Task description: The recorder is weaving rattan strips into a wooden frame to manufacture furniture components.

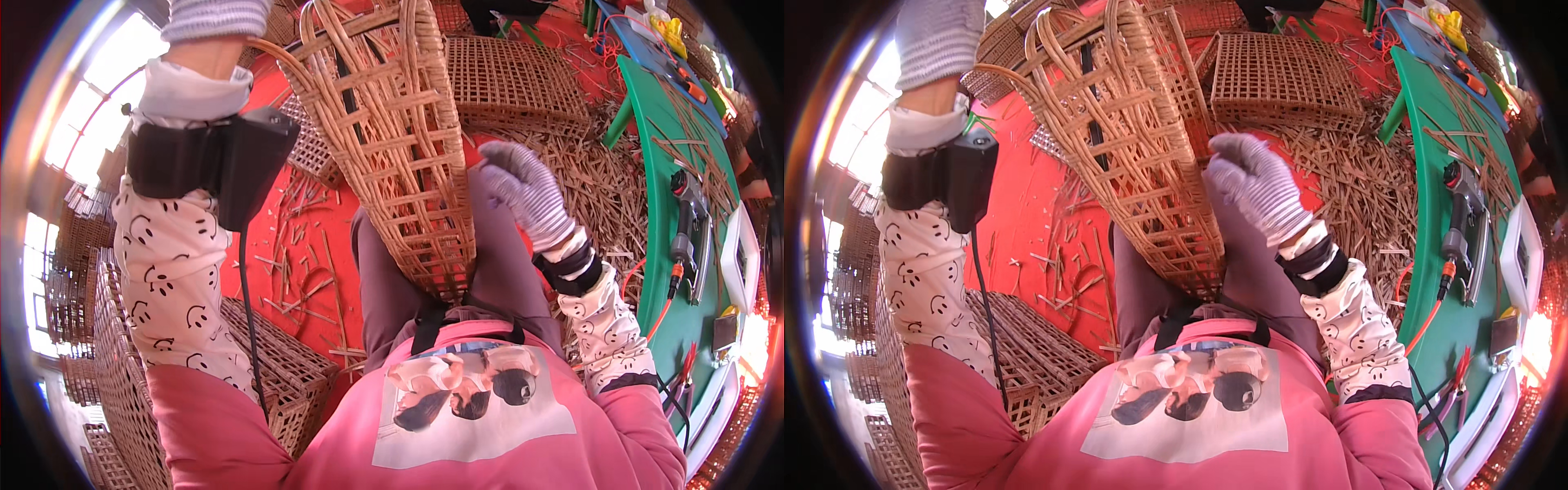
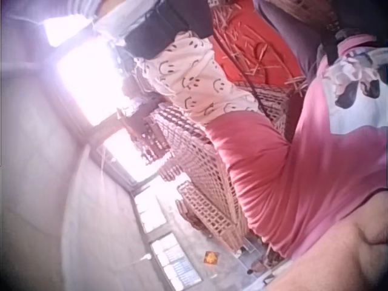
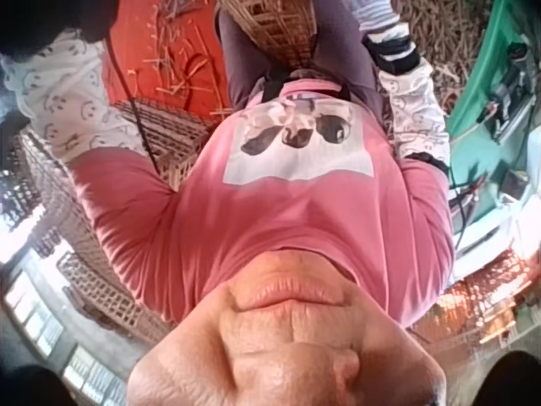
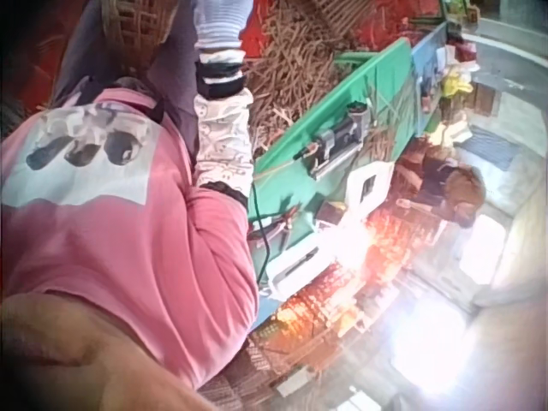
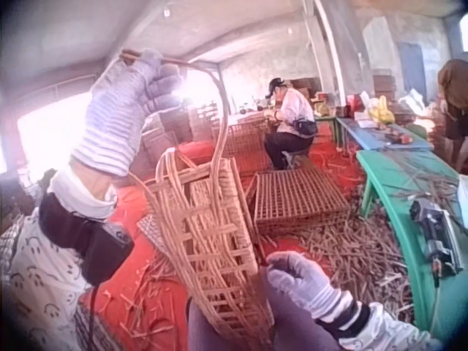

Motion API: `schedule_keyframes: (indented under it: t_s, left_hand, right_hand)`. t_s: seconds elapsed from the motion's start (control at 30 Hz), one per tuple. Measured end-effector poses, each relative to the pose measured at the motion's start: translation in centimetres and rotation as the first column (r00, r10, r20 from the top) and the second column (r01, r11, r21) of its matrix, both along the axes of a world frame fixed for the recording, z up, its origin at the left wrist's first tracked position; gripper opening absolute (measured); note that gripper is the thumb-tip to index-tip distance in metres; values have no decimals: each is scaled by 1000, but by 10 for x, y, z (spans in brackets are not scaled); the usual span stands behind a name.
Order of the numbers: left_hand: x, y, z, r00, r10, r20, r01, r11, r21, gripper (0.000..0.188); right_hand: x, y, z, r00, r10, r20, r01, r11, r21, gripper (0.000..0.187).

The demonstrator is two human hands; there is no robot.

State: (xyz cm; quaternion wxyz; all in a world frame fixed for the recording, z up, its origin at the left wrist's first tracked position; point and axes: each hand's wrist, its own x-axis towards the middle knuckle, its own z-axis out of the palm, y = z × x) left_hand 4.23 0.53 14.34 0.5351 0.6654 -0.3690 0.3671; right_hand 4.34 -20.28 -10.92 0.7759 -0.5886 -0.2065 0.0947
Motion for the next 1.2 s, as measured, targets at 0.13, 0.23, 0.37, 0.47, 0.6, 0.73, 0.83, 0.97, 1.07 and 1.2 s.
schedule_keyframes:
  t_s: [0.13, 0.23, 0.37, 0.47, 0.6, 0.73, 0.83, 0.97, 1.07, 1.2]
  left_hand:
    - [-11, -2, -37, 993, -4, -114, 5, 1000, 7, 24]
    - [-21, -4, -74, 949, 311, -51, -307, 949, 77, 26]
    - [-35, 8, -102, 905, 411, -110, -404, 911, 82, 24]
    - [-39, 27, -109, 877, 463, -131, -460, 886, 58, 22]
    - [-43, 57, -123, 831, 531, -164, -534, 845, 31, 20]
    - [-43, 75, -166, 822, 466, -327, -495, 869, -5, 18]
    - [-51, 75, -215, 756, 319, -572, -411, 911, -36, 13]
    - [-65, 69, -265, 640, 285, -714, -361, 931, 48, 13]
    - [-71, 70, -287, 600, 137, -788, -341, 935, -97, 14]
    - [-82, 68, -313, 519, 98, -849, -332, 938, -95, 14]
  right_hand:
    - [-6, 20, -32, 791, -38, 610, 313, 882, -351, 43]
    - [-6, 41, -41, 855, -41, 516, 314, 834, -453, 38]
    - [21, 70, -26, 938, -107, 328, 219, 920, -324, 33]
    - [64, 89, 5, 981, -30, 191, 88, 948, -305, 29]
    - [133, 109, 56, 994, 73, 86, -42, 947, -320, 30]
    - [170, 126, 74, 984, 135, 117, -91, 943, -320, 27]
    - [181, 135, 79, 981, 138, 138, -82, 932, -353, 27]
    - [186, 143, 84, 977, 134, 165, -65, 927, -369, 28]
    - [188, 148, 85, 975, 130, 183, -50, 922, -385, 28]
    - [189, 154, 86, 974, 112, 199, -24, 917, -397, 28]
